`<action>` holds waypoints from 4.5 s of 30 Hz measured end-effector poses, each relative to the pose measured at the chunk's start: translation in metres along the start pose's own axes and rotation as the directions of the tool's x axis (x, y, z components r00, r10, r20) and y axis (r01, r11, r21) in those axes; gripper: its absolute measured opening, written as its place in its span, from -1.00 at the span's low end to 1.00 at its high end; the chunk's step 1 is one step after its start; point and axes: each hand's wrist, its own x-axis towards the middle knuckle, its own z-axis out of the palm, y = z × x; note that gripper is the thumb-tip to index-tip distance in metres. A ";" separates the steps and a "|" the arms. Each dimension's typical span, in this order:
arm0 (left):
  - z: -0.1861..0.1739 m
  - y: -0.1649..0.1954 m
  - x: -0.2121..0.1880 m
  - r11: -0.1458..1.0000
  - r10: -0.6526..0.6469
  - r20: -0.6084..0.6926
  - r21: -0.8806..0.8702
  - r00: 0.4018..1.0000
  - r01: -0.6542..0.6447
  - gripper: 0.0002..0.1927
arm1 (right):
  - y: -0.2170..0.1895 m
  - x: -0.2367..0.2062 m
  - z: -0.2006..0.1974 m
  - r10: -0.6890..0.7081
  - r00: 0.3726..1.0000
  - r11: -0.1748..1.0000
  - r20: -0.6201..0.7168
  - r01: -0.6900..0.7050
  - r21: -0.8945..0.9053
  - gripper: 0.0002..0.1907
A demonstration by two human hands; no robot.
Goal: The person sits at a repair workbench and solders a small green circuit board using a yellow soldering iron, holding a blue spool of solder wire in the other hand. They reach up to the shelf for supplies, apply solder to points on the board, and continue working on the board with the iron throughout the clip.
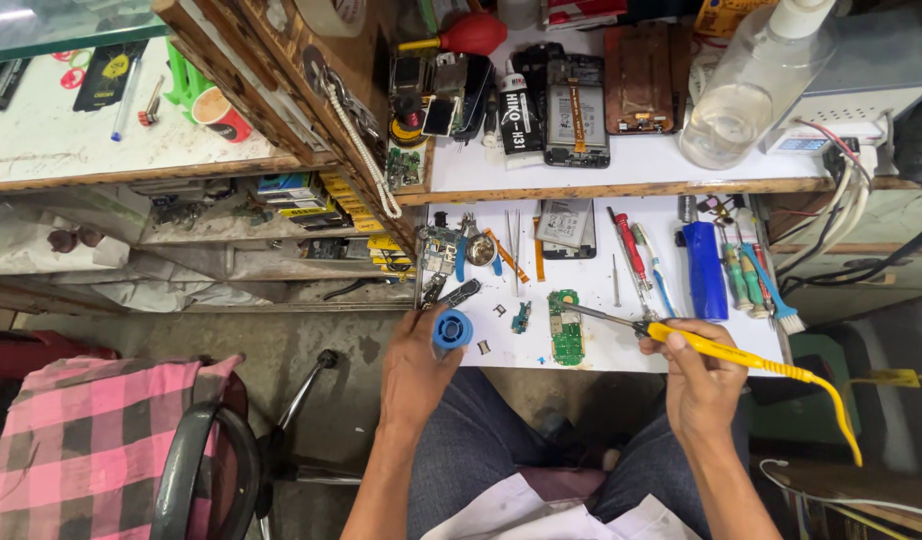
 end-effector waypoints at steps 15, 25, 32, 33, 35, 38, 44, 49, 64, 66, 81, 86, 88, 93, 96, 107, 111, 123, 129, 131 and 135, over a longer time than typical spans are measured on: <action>0.027 -0.004 0.003 0.963 0.036 0.040 -0.268 0.999 -0.024 -0.37 | 0.027 0.019 0.025 -0.003 0.988 0.985 0.152 0.029 -0.169 -0.83; 0.040 -0.018 0.001 0.946 -0.023 -0.050 -0.324 0.998 0.005 -0.38 | 0.028 0.017 0.039 0.041 0.980 0.965 0.196 0.012 -0.262 -0.83; 0.043 -0.023 0.001 0.944 -0.024 -0.069 -0.331 0.997 -0.001 -0.38 | 0.029 0.017 0.040 0.062 0.975 0.958 0.211 0.001 -0.286 -0.82; 0.044 -0.024 0.001 0.944 -0.021 -0.072 -0.329 0.997 -0.004 -0.38 | 0.029 0.017 0.040 0.064 0.975 0.955 0.215 0.002 -0.295 -0.81; 0.045 -0.024 0.001 0.945 -0.017 -0.078 -0.327 0.997 -0.009 -0.38 | 0.029 0.017 0.041 0.076 0.974 0.951 0.212 -0.007 -0.308 -0.81; 0.045 -0.026 0.001 0.941 -0.048 -0.023 -0.336 0.999 0.037 -0.37 | 0.028 0.017 0.042 0.094 0.974 0.943 0.208 -0.020 -0.332 -0.81; 0.045 -0.026 0.000 0.945 -0.038 -0.032 -0.325 0.999 0.026 -0.38 | 0.029 0.017 0.042 0.102 0.969 0.940 0.225 -0.020 -0.340 -0.80; 0.044 -0.025 0.001 0.946 -0.034 -0.041 -0.324 0.999 0.019 -0.37 | 0.030 0.018 0.041 0.101 0.966 0.936 0.238 -0.011 -0.351 -0.79; 0.040 -0.021 0.005 0.945 -0.037 -0.022 -0.325 0.999 0.028 -0.38 | 0.031 0.021 0.043 0.096 0.964 0.948 0.248 -0.013 -0.317 -0.78; 0.040 -0.022 0.002 0.943 -0.039 -0.012 -0.332 0.999 0.033 -0.38 | 0.032 0.018 0.044 0.088 0.964 0.953 0.250 -0.008 -0.304 -0.78; 0.042 -0.024 0.001 0.938 0.074 -0.081 -0.333 0.994 -0.097 -0.41 | 0.027 0.017 0.042 0.083 0.971 0.941 0.224 -0.003 -0.337 -0.78; 0.043 -0.025 0.002 0.934 0.075 -0.079 -0.343 0.994 -0.098 -0.41 | 0.028 0.017 0.041 0.083 0.970 0.940 0.227 -0.001 -0.341 -0.78; 0.043 -0.025 0.002 0.935 0.071 -0.076 -0.343 0.995 -0.093 -0.41 | 0.029 0.017 0.040 0.086 0.970 0.938 0.227 -0.002 -0.348 -0.78; 0.043 -0.024 0.002 0.937 0.048 -0.060 -0.343 0.997 -0.066 -0.41 | 0.029 0.018 0.040 0.087 0.969 0.936 0.230 -0.001 -0.351 -0.79; 0.043 -0.024 0.002 0.936 0.048 -0.054 -0.347 0.997 -0.064 -0.41 | 0.029 0.018 0.041 0.090 0.970 0.938 0.227 -0.005 -0.347 -0.79; 0.042 -0.027 0.001 0.930 0.063 -0.076 -0.357 0.995 -0.086 -0.41 | 0.030 0.017 0.042 0.082 0.967 0.938 0.239 0.006 -0.346 -0.79; 0.042 -0.026 0.002 0.933 0.068 -0.079 -0.349 0.995 -0.091 -0.40 | 0.030 0.017 0.042 0.091 0.969 0.937 0.229 -0.005 -0.348 -0.79; 0.044 -0.025 0.001 0.934 0.053 -0.064 -0.349 0.997 -0.072 -0.40 | 0.028 0.016 0.039 0.091 0.967 0.934 0.237 -0.001 -0.357 -0.79; 0.045 -0.028 0.002 0.935 0.052 -0.056 -0.348 0.997 -0.069 -0.40 | 0.029 0.017 0.040 0.097 0.966 0.936 0.240 -0.007 -0.353 -0.80; 0.045 -0.029 0.002 0.937 0.052 -0.053 -0.344 0.997 -0.067 -0.40 | 0.029 0.017 0.041 0.087 0.966 0.941 0.244 0.001 -0.339 -0.80; 0.045 -0.028 0.002 0.940 0.044 -0.049 -0.336 0.998 -0.058 -0.40 | 0.030 0.018 0.041 0.082 0.967 0.945 0.242 0.001 -0.327 -0.80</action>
